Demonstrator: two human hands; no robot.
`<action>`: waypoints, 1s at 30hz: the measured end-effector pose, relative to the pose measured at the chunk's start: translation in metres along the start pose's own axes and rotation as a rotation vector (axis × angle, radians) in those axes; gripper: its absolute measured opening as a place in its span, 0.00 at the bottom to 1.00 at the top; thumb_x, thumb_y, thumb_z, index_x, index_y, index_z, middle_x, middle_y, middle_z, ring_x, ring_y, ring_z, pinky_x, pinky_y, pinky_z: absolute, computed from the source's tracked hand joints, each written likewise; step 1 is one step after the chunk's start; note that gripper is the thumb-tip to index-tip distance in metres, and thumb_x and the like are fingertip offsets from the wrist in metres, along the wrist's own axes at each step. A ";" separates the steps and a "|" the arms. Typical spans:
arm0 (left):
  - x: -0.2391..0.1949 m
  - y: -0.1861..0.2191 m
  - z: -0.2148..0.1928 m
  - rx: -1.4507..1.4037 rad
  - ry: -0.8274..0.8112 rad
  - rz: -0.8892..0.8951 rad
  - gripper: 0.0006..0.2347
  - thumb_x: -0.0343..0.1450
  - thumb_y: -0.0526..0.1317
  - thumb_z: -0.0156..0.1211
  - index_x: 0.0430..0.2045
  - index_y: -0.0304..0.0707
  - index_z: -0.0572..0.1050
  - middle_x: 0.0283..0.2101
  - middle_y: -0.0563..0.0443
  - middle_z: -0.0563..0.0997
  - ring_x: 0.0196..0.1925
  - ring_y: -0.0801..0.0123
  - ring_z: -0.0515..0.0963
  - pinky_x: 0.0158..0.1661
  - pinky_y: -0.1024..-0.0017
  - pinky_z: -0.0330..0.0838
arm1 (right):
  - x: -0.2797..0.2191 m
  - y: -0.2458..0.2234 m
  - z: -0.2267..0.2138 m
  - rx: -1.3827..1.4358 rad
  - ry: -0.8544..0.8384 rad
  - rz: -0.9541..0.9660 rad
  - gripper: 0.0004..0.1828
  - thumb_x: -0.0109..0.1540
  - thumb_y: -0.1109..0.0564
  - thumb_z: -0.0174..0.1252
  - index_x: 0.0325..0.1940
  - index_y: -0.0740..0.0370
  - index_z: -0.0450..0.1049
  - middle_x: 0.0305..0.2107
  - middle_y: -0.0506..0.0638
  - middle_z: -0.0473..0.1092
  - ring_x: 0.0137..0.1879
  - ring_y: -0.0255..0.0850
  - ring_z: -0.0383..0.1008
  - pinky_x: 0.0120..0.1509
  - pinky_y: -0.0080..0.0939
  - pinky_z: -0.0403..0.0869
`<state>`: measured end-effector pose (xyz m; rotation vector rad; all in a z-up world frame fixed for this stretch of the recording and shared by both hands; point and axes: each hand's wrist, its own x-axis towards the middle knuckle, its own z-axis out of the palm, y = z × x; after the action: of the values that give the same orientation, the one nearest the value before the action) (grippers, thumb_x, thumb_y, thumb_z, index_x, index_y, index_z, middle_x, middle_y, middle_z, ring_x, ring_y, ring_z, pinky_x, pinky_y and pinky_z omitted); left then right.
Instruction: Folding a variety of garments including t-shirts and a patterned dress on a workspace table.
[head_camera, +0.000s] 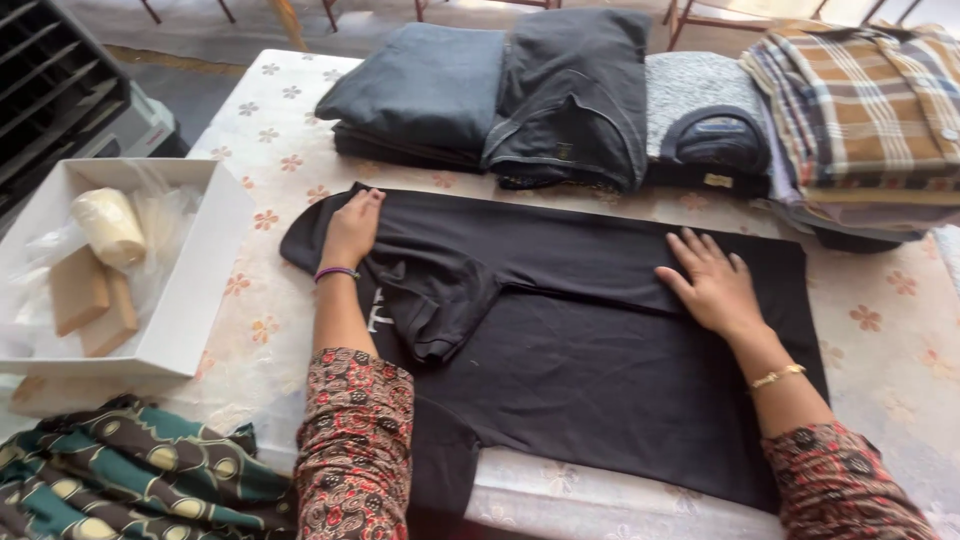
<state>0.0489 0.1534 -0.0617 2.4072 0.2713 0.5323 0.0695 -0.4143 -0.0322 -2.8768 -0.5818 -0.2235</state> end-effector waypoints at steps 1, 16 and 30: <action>0.000 0.000 -0.002 -0.001 0.012 -0.007 0.21 0.78 0.54 0.48 0.52 0.38 0.79 0.60 0.33 0.74 0.64 0.42 0.72 0.63 0.58 0.66 | 0.000 -0.004 0.006 -0.003 0.002 -0.014 0.38 0.65 0.32 0.46 0.75 0.49 0.61 0.73 0.51 0.54 0.78 0.50 0.50 0.73 0.65 0.52; -0.009 0.024 -0.024 -0.369 -0.019 -0.112 0.24 0.76 0.58 0.47 0.43 0.37 0.82 0.39 0.37 0.85 0.45 0.57 0.85 0.47 0.70 0.74 | 0.009 -0.329 0.005 0.315 -0.146 -0.396 0.22 0.59 0.39 0.63 0.47 0.58 0.79 0.40 0.52 0.74 0.52 0.49 0.71 0.57 0.50 0.66; -0.001 0.013 -0.021 -0.534 -0.038 -0.110 0.35 0.72 0.69 0.41 0.44 0.34 0.82 0.40 0.46 0.88 0.49 0.64 0.86 0.54 0.71 0.71 | 0.073 -0.231 0.007 1.543 0.068 -0.053 0.06 0.71 0.56 0.53 0.45 0.61 0.70 0.34 0.38 0.70 0.40 0.25 0.66 0.45 0.28 0.68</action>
<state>0.0391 0.1546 -0.0387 1.8713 0.2112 0.4419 0.0453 -0.1771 0.0121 -1.3545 -0.4667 0.1103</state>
